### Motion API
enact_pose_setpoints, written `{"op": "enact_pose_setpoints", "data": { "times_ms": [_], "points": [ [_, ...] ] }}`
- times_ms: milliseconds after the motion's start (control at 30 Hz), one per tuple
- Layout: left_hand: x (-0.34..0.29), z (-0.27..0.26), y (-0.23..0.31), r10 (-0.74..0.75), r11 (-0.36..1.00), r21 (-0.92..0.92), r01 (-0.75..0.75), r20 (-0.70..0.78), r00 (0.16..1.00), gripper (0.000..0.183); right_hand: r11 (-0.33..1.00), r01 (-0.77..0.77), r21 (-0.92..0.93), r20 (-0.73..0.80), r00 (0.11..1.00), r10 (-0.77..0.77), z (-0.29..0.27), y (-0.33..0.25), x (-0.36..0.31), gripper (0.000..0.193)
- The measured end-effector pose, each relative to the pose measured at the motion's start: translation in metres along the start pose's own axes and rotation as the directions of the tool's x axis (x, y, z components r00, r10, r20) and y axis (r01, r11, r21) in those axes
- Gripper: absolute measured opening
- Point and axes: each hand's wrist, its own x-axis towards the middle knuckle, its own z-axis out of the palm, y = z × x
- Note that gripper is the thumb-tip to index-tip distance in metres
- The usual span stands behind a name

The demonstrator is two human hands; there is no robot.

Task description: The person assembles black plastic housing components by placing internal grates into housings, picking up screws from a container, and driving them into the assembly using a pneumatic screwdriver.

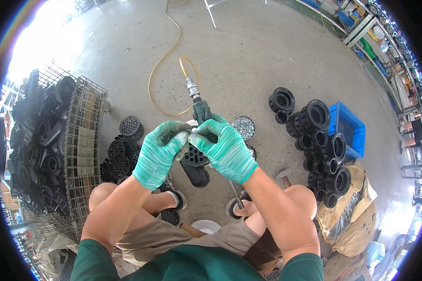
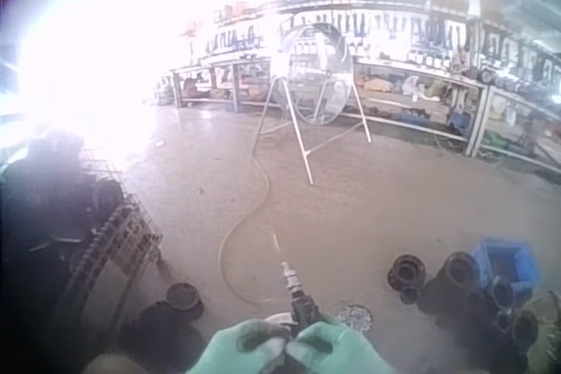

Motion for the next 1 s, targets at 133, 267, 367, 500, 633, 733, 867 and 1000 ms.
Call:
{"op": "enact_pose_setpoints", "data": {
  "times_ms": [133, 267, 367, 500, 633, 733, 867, 1000],
  "points": [
    [0.0, 0.001, -0.002, -0.027, 1.0, -0.014, 0.026, -0.028, 0.999, 0.026, 0.997, -0.073, 0.037, -0.042, 0.996, 0.074, 0.003, -0.006, -0.001, 0.023],
    [0.0, 0.0, -0.005, -0.035, 0.999, -0.03, 0.034, -0.025, 0.999, 0.026, 0.993, -0.082, 0.086, -0.057, 0.995, 0.087, 0.007, -0.003, -0.001, 0.022],
    [0.0, 0.0, -0.005, -0.055, 0.998, -0.028, 0.054, -0.042, 0.998, 0.026, 0.995, 0.042, -0.094, -0.094, 0.994, -0.051, 0.008, -0.002, 0.0, 0.02],
    [-0.001, 0.003, -0.004, -0.052, 0.999, 0.009, 0.053, -0.078, 0.996, 0.026, 0.985, 0.122, -0.122, -0.089, 0.987, -0.133, 0.008, 0.0, 0.001, 0.017],
    [0.0, 0.002, -0.003, -0.046, 0.996, 0.07, 0.054, -0.113, 0.993, 0.022, 0.969, 0.18, -0.169, -0.027, 0.982, -0.188, 0.006, -0.002, -0.001, 0.02],
    [0.001, 0.001, -0.006, -0.061, 0.992, 0.1, 0.072, -0.107, 0.992, 0.02, 0.951, 0.206, -0.232, -0.007, 0.977, -0.214, 0.006, 0.003, -0.002, 0.024],
    [-0.001, 0.001, -0.003, -0.036, 0.991, 0.125, 0.045, -0.073, 0.997, 0.021, 0.956, 0.168, -0.242, 0.013, 0.985, -0.17, 0.003, -0.003, -0.001, 0.024],
    [-0.003, 0.005, -0.009, 0.106, 0.984, 0.151, -0.096, -0.061, 0.993, 0.022, 0.975, 0.15, -0.161, 0.025, 0.989, -0.148, 0.002, -0.002, -0.001, 0.023]
  ]
}}
